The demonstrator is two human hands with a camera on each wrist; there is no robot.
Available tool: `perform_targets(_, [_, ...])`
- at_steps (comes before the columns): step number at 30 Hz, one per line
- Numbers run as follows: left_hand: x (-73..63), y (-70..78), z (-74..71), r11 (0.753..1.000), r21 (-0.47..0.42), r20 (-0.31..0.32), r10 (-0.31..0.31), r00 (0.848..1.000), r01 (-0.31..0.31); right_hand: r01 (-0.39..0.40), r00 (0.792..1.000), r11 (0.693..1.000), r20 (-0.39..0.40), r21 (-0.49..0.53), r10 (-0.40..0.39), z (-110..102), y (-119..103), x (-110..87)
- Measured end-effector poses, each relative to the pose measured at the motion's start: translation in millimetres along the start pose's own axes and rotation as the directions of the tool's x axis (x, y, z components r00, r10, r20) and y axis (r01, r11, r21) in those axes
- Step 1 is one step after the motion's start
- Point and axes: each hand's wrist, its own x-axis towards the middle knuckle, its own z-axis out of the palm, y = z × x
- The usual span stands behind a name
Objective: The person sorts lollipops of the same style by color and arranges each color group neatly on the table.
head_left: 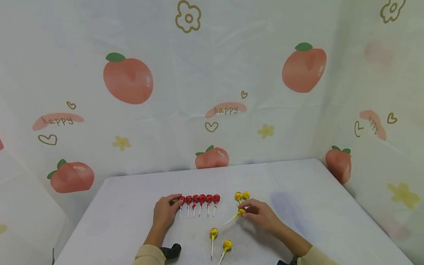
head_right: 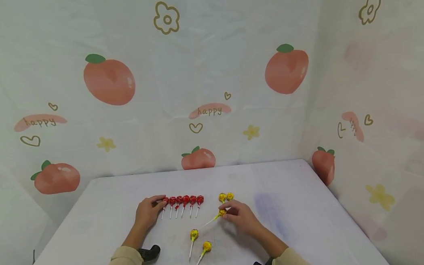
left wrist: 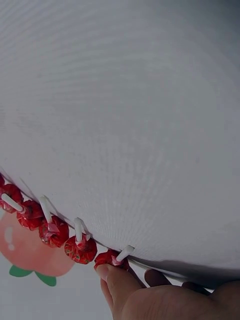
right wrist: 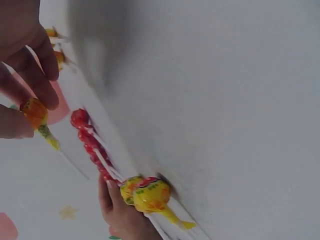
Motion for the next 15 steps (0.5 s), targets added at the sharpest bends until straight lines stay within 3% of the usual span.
perform_targets(6, [0.2, -1.5, 0.3, 1.000, 0.001, 0.008, -0.008, 1.000, 0.008, -0.061, 0.996, 0.998, -0.070, -0.008, 0.060, -11, -6, 7.2])
perform_targets(11, [0.9, -1.9, 0.5, 1.000, -0.002, 0.009, 0.001, 1.000, -0.001, -0.047, 0.993, 0.999, -0.107, -0.013, 0.045, -25, -12, 17.0])
perform_targets(15, [1.5, -2.6, 0.8, 1.000, -0.004, 0.012, -0.002, 1.000, 0.002, -0.082, 0.988, 0.994, -0.139, -0.076, 0.071, -34, -16, 25.9])
